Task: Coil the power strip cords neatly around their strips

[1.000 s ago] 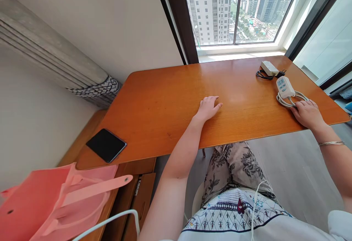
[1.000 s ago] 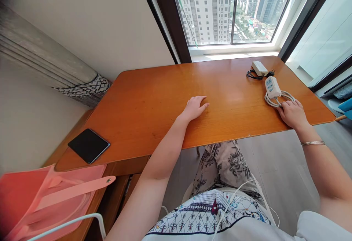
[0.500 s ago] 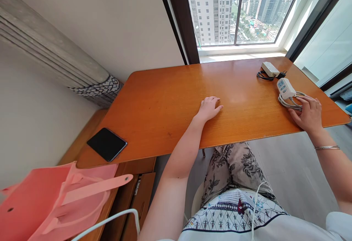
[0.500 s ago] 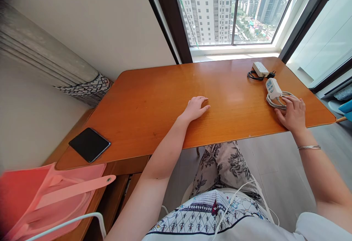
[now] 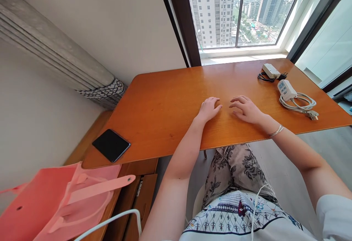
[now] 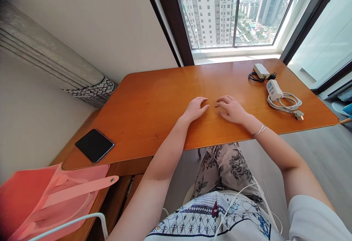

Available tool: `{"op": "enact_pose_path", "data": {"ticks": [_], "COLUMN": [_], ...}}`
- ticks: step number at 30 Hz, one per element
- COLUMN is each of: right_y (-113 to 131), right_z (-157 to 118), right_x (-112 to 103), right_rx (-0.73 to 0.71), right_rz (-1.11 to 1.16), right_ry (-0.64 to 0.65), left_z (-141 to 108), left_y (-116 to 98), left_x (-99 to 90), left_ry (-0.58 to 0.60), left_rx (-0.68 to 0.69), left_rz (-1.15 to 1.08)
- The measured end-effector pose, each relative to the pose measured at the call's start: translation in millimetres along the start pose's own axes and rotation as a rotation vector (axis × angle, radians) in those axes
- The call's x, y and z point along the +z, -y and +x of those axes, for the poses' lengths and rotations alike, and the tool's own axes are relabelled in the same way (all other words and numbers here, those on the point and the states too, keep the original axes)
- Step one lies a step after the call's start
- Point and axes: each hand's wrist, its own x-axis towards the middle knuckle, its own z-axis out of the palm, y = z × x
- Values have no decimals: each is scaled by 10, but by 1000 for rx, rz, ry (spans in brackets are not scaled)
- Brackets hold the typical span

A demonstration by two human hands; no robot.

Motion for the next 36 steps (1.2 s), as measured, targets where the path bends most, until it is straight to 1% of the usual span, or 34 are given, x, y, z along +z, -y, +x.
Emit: {"op": "enact_pose_path", "data": {"ticks": [2, 4, 7, 9, 12, 17, 26, 36], "right_y": [-35, -72, -102, -118, -159, -208, -171, -182], "right_z": [252, 440, 558, 543, 465, 407, 415, 411], "right_x": [113, 229, 379, 443, 479, 483, 485, 470], "right_rx": [18, 58, 99, 117, 135, 124, 111, 108], "right_rz": [26, 39, 53, 65, 91, 126, 115, 139], "right_ry": [30, 55, 80, 89, 103, 137, 142, 133], "left_z": [14, 28, 41, 39, 19, -22, -16, -31], "left_y": [32, 64, 94, 89, 45, -25, 7, -23], "left_x": [5, 13, 32, 44, 48, 19, 26, 0], "left_ry": [-17, -25, -24, -17, 2, 31, 32, 59], "left_rx": [11, 28, 40, 29, 14, 5, 16, 14], "left_rz": [-28, -35, -16, 5, 49, 77, 65, 81]}}
